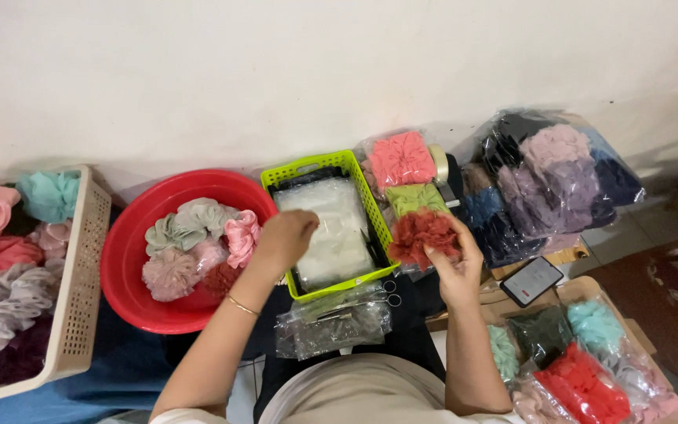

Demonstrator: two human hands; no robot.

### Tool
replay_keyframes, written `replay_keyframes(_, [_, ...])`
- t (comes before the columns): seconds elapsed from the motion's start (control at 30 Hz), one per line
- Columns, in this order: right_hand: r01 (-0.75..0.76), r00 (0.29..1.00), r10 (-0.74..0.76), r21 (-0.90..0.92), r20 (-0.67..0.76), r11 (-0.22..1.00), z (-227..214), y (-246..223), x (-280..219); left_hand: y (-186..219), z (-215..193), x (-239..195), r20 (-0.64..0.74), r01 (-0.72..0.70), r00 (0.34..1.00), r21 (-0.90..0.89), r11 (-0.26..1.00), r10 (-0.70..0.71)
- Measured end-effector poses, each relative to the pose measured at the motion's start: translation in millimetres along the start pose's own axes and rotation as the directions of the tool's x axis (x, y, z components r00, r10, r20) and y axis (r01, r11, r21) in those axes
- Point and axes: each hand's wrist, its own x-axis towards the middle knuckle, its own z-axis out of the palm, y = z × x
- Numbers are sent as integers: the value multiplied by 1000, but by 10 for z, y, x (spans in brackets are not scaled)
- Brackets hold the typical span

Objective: The person picks a red scrunchie from a red basin, uses scissors to trim loose threads, and then places the scrunchie into a clear plastic bag. The person then seals the bag using a handheld heat sealer.

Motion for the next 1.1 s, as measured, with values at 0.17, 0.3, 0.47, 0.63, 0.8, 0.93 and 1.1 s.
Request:
replay_keyframes(0.17, [-44, 999, 44, 107, -4, 993, 9, 39, -35, -18, -314, 30, -241, -52, 970, -240, 969, -8])
replay_keyframes(0.3, [-100, 991, 89, 120, 99, 988, 101, 119, -145, 45, -329, 16, -329, -71, 944, -182, 981, 7])
replay_keyframes(0.47, [141, 837, -83, -66, 541, 988, 404, -225, 51, 152, -355, -46, -348, -78, 938, -206, 975, 1])
replay_keyframes(0.63, [171, 656, 4, -153, 755, 973, 701, -131, 169, 96, -319, -50, -350, -99, 936, -204, 974, 22])
replay_keyframes(0.8, [0, 571, 136, -165, 810, 986, 925, 131, 204, 33, -286, -17, -405, -107, 914, -186, 977, 23])
replay_keyframes(0.93, [8, 618, 127, -168, 776, 986, 884, 439, 96, -172, -228, 63, -415, -99, 907, -49, 994, 70])
replay_keyframes(1.1, [36, 632, 150, -222, 761, 974, 872, 679, 36, -424, -45, 177, -452, 8, 865, 446, 895, 217])
